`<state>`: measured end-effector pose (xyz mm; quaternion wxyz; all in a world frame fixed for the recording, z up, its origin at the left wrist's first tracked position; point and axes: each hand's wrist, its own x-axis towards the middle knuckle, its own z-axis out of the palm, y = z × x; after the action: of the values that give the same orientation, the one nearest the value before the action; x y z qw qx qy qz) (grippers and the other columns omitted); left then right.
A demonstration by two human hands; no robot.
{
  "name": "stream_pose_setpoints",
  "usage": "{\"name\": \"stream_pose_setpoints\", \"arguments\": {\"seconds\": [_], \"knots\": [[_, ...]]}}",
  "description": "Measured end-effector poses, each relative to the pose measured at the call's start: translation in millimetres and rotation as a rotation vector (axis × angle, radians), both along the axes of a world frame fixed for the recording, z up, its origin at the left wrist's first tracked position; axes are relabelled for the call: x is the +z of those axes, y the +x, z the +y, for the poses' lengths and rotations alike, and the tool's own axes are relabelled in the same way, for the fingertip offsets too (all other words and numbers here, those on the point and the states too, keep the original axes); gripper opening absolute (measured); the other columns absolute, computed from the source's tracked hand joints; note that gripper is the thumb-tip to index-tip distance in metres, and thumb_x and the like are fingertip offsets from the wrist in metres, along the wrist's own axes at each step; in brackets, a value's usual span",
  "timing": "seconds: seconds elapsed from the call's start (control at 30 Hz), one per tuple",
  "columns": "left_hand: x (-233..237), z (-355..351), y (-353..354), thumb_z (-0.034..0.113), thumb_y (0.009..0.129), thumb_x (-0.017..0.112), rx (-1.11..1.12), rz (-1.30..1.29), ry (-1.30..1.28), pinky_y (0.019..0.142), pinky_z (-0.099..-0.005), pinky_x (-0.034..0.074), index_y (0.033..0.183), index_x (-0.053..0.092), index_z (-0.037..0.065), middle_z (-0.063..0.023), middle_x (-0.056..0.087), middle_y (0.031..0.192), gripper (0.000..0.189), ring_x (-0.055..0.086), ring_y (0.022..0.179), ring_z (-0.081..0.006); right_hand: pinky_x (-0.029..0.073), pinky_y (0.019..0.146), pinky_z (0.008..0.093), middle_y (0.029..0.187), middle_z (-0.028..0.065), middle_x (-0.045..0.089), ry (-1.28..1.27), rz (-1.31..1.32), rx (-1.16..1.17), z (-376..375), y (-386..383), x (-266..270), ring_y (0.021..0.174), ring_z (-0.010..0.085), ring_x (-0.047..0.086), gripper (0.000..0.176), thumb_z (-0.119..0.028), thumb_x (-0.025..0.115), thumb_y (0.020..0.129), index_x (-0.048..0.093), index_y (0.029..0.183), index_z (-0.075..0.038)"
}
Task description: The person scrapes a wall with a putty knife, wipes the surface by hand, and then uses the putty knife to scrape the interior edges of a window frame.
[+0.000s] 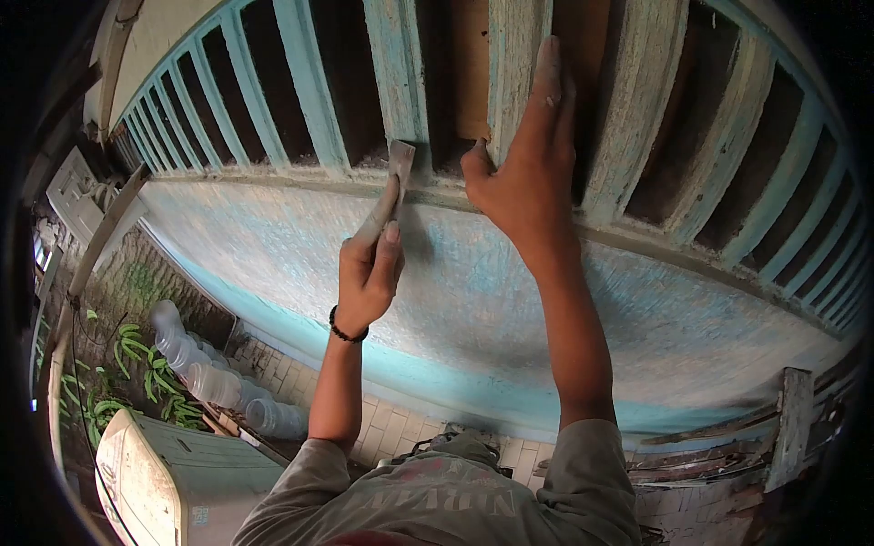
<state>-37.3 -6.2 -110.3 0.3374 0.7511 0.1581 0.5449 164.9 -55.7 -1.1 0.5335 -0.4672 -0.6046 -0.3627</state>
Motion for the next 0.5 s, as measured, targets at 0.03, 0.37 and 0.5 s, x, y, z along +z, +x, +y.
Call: {"name": "stream_pose_setpoints", "arguments": {"seconds": [0.03, 0.37, 0.5], "knots": [[1.2, 0.7, -2.4, 0.023, 0.115, 0.047, -0.027, 0.008, 0.005, 0.052, -0.0217, 0.032, 0.165, 0.038, 0.002, 0.0094, 0.044, 0.067, 0.055, 0.036, 0.057, -0.0018, 0.032, 0.126, 0.0544, 0.167, 0.0304, 0.027, -0.009, 0.01, 0.001, -0.9, -0.9, -0.3, 0.155, 0.0491, 0.031, 0.114, -0.002, 0.077, 0.076, 0.01, 0.168, -0.001], [1.7, 1.8, -27.8, 0.018, 0.112, 0.05, -0.193, 0.035, -0.185, 0.056, -0.0226, 0.034, 0.163, 0.043, 0.006, 0.0089, 0.044, 0.067, 0.053, 0.037, 0.059, -0.0031, 0.033, 0.126, 0.0548, 0.167, 0.0308, 0.027, -0.007, 0.01, 0.012, -1.7, -2.2, 1.5, 0.155, 0.0492, 0.031, 0.113, -0.002, 0.076, 0.076, 0.01, 0.168, 0.0], [-16.7, -5.8, -14.2, 0.017, 0.112, 0.049, 0.061, 0.103, 0.097, 0.056, -0.0223, 0.039, 0.162, 0.045, 0.004, 0.0026, 0.058, 0.065, 0.052, 0.042, 0.058, -0.0038, 0.033, 0.126, 0.0549, 0.167, 0.0311, 0.027, -0.002, 0.013, 0.029, -0.2, -0.5, 1.4, 0.155, 0.0496, 0.031, 0.114, -0.001, 0.077, 0.076, 0.01, 0.168, 0.0]]}}
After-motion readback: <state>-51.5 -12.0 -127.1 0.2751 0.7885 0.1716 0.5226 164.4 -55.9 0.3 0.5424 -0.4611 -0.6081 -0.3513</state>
